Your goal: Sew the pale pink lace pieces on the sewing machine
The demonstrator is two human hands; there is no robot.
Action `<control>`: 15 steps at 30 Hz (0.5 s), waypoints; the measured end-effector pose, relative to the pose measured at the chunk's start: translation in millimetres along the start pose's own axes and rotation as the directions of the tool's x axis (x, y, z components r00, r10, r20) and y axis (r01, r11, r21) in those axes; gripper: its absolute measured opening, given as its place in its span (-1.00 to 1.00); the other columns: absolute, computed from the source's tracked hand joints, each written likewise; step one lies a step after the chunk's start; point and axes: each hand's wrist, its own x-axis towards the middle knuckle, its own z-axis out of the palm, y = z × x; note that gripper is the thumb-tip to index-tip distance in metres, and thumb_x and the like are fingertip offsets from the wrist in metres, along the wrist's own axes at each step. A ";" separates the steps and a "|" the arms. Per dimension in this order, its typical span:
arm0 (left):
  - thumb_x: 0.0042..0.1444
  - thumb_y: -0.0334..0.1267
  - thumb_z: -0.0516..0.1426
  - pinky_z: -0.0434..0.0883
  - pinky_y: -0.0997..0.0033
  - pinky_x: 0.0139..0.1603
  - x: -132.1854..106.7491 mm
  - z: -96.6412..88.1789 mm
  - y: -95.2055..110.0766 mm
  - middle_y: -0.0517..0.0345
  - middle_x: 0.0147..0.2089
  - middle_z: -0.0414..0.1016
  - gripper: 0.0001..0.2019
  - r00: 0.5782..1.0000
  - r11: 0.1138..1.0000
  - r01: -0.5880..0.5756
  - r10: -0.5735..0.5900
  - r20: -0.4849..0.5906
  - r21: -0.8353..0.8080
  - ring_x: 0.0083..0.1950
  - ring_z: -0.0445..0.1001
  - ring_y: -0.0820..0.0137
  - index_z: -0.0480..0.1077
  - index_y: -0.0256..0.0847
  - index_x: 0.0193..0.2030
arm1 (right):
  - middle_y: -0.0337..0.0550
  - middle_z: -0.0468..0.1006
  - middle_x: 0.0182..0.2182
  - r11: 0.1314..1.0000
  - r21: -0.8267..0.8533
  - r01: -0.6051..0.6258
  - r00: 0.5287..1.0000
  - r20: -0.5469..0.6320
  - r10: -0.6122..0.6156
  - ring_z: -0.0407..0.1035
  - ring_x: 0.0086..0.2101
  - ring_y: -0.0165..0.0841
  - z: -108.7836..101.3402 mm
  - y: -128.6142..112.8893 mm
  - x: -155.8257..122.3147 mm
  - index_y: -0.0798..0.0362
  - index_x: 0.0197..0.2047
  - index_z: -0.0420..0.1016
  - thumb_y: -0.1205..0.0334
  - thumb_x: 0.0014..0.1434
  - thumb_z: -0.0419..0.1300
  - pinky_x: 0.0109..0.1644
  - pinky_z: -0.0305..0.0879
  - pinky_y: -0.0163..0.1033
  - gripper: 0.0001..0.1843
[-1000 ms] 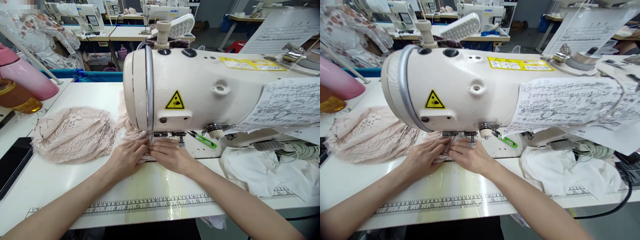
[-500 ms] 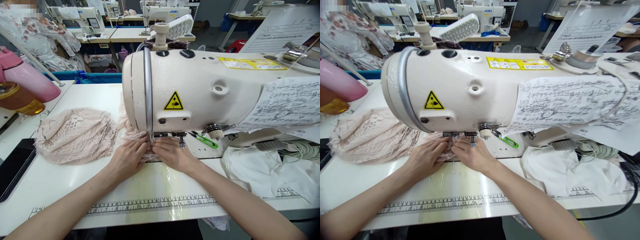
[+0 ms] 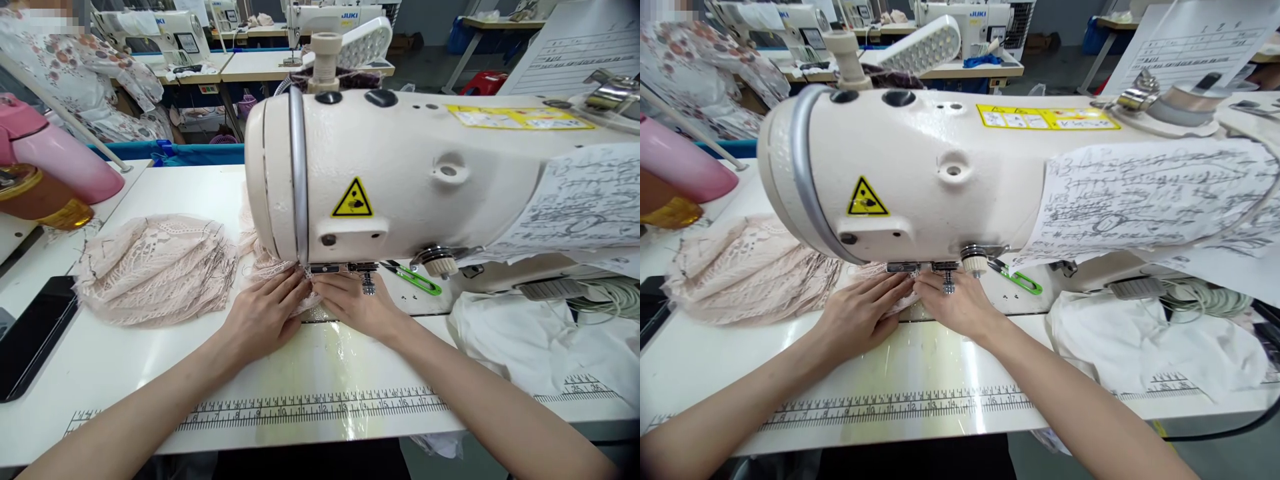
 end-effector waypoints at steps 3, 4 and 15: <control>0.18 -0.32 0.05 0.53 0.13 0.08 0.8 -0.1 0.9 -0.07 0.16 0.48 -0.58 1.000 1.000 -0.007 0.007 -0.014 0.010 0.17 0.47 0.11 0.39 -0.31 0.18 | -0.21 0.62 -0.12 0.998 -0.031 -0.059 0.998 -0.008 0.059 0.48 -0.18 -0.30 2.6 0.8 -2.2 -0.06 -0.13 0.54 0.34 0.27 0.06 -0.26 0.37 -0.21 -0.76; 0.18 -0.31 0.05 0.53 0.13 0.08 1.0 -0.1 1.1 -0.07 0.17 0.48 -0.58 1.000 1.000 -0.010 0.010 -0.014 0.016 0.17 0.47 0.11 0.40 -0.31 0.18 | -0.20 0.62 -0.13 0.997 -0.026 -0.069 0.998 -0.009 0.069 0.48 -0.18 -0.30 4.5 1.8 -3.0 -0.07 -0.11 0.54 0.33 0.28 0.05 -0.26 0.38 -0.21 -0.74; 0.24 -0.24 0.08 0.48 0.04 0.15 2.4 3.2 1.3 -0.12 0.20 0.44 -0.56 0.999 0.999 0.036 -0.035 0.033 -0.030 0.22 0.42 0.07 0.34 -0.28 0.24 | -0.08 0.57 -0.17 0.994 0.069 -0.080 0.996 0.030 0.078 0.49 -0.28 -0.26 6.0 11.8 -3.2 -0.08 0.02 0.49 0.21 0.29 0.09 -0.29 0.41 -0.21 -0.73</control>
